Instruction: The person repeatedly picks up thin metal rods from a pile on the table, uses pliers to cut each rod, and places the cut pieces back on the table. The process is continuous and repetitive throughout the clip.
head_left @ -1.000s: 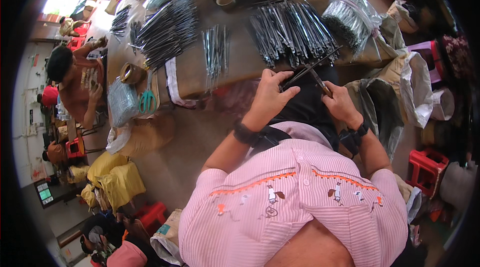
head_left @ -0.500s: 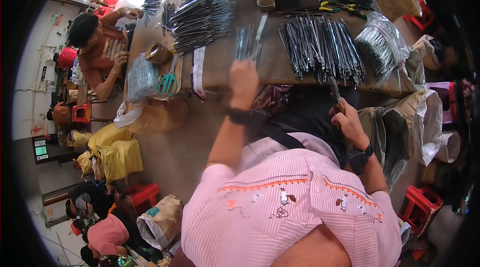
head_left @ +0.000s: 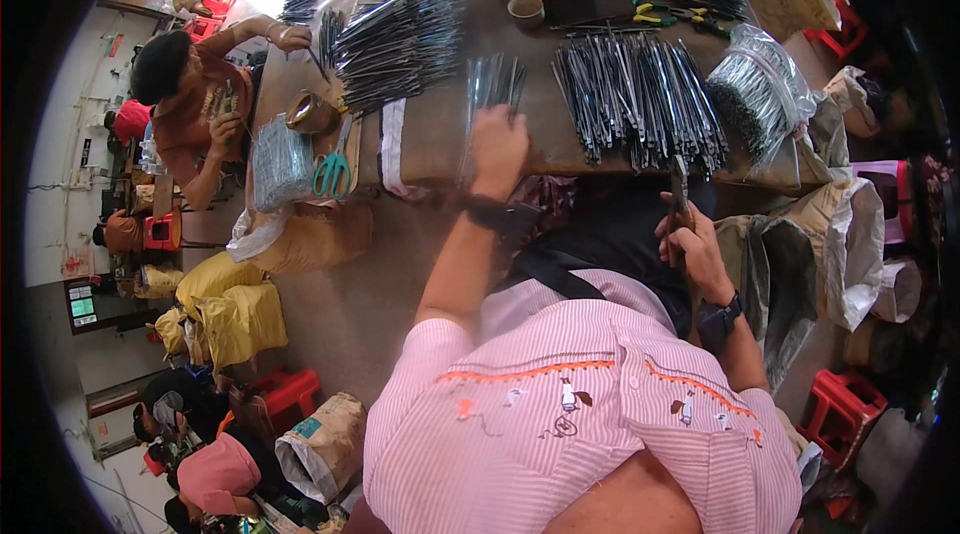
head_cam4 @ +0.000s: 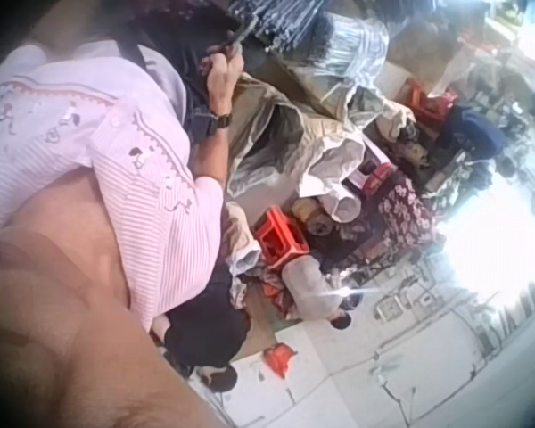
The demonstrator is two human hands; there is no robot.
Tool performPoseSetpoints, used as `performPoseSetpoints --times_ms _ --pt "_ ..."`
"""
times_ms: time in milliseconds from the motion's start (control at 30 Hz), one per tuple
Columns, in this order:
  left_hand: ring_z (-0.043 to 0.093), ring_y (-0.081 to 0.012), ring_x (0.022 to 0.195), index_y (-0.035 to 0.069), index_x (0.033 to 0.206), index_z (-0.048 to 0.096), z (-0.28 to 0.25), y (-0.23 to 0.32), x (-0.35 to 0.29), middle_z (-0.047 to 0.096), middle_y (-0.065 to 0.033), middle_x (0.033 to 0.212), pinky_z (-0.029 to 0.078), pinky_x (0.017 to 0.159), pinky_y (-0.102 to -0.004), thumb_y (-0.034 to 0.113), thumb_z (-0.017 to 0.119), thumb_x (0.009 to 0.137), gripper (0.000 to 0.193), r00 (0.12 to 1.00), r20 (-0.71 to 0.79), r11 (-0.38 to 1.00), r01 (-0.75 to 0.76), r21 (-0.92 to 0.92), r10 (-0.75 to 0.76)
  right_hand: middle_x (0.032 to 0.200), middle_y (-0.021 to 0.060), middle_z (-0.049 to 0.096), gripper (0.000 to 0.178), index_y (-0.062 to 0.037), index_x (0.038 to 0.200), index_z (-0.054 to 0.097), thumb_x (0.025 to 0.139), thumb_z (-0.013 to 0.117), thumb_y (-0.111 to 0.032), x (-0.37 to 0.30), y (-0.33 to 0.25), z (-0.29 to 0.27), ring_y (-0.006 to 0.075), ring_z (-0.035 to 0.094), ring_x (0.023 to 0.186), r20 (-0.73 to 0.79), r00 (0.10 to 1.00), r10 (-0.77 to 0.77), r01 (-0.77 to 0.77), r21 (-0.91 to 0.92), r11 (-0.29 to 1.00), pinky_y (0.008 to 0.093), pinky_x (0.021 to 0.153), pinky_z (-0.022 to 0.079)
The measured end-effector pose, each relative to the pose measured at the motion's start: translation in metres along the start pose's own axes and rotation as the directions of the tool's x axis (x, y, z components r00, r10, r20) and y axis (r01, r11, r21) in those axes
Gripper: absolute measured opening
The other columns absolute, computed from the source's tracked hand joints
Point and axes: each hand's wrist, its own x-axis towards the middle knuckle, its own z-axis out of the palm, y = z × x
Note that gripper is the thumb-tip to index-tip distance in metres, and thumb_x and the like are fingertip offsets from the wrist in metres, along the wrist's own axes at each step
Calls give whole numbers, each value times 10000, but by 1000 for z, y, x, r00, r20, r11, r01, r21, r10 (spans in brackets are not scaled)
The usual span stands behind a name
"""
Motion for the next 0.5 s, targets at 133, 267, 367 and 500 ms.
performPoseSetpoints --times_ms 133,267,367,500 --pt "618 -354 852 -21 925 627 39 29 -1 637 -206 881 491 769 -424 203 686 762 283 969 238 961 125 -245 -65 816 91 571 588 2 1310 445 722 410 -12 0 -9 14 134 543 592 37 999 15 -16 37 999 256 515 467" --pt "648 -341 794 -38 870 623 66 28 4 660 -205 815 500 721 -393 200 726 707 306 963 267 929 136 -343 -42 798 90 563 573 3 1271 468 701 414 -24 -8 -16 15 141 545 595 75 997 31 -37 84 996 258 518 470" --pt "624 -206 671 -53 883 649 72 12 13 646 -109 735 502 606 -303 145 702 713 266 875 474 834 330 -443 -95 792 89 562 528 0 1213 493 690 427 -27 -15 -14 1 148 551 602 57 995 79 -83 77 994 262 518 473" --pt "597 -162 649 -18 890 618 63 -24 25 614 -59 746 503 600 -265 76 659 775 154 814 477 794 34 -607 331 753 80 568 332 -21 1050 528 727 454 -33 -24 -1 -38 156 559 576 -95 994 56 -30 257 966 274 496 476"
